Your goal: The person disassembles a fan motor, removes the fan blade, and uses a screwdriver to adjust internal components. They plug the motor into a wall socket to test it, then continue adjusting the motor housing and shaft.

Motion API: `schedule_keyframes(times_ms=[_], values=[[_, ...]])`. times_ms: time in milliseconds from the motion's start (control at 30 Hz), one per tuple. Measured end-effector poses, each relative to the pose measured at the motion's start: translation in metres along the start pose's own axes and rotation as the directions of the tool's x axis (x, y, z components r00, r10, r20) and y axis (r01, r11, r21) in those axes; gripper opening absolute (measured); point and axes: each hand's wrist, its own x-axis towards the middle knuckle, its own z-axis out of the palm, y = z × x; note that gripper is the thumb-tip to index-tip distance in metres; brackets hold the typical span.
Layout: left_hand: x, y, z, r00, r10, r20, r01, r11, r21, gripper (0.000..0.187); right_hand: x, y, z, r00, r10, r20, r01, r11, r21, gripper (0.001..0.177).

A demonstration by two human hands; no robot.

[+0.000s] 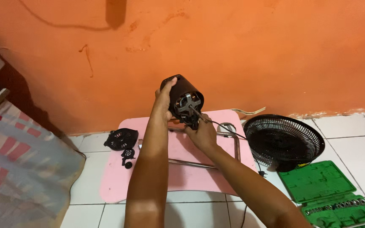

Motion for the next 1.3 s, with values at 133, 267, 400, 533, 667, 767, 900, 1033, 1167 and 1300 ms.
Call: schedule_keyframes(times_ms=[133,267,400,533,667,767,900,1033,1167,1300], values=[[0.0,0.005,0.001,0.999,-0.02,0.031,0.021,0.999,-0.025,0.089,0.004,0.0,0.001,1.0,-0.008,-0.026,0.009,1.0,0.017,0.044],[0.006,-0.006,-0.004,0.997,0.064,0.039,-0.063,0.997,-0.038,0.084,0.005,0.005,0.004,0.998,-0.034,-0.052,0.035,0.999,0.018,0.045],[0.021,-0.023,-0.012,0.973,0.127,0.19,-0.092,0.979,-0.184,0.078,0.004,0.013,0.005,0.997,-0.066,-0.037,0.065,0.997,-0.03,0.047],[0.036,-0.032,-0.021,0.988,0.076,0.135,-0.052,0.984,-0.171,0.074,0.003,0.018,0.01,0.99,-0.124,-0.072,0.119,0.991,-0.068,0.054],[0.04,-0.034,-0.021,0.999,0.046,0.029,-0.042,0.991,-0.128,0.063,0.004,0.021,0.011,0.984,-0.165,-0.072,0.154,0.977,-0.145,0.054],[0.04,-0.034,-0.021,0.995,0.101,0.005,-0.1,0.993,-0.055,0.066,0.006,0.023,0.011,0.999,-0.037,0.014,0.038,0.991,-0.125,0.055],[0.042,-0.041,-0.022,0.995,0.099,0.021,-0.1,0.989,0.11,0.074,0.004,0.028,0.014,0.981,-0.175,-0.083,0.17,0.984,-0.062,0.053],[0.04,-0.041,-0.021,0.996,0.084,-0.022,-0.078,0.98,0.185,0.083,0.005,0.026,0.014,0.991,-0.117,-0.067,0.117,0.993,-0.002,0.053],[0.027,-0.039,-0.024,0.994,0.105,0.031,-0.109,0.98,0.167,0.088,0.006,0.024,0.009,0.991,-0.119,-0.054,0.119,0.993,0.001,0.052],[0.013,-0.04,-0.026,0.998,0.065,0.013,-0.066,0.974,0.219,0.1,0.005,0.026,0.01,0.997,-0.072,0.002,0.072,0.997,0.006,0.053]])
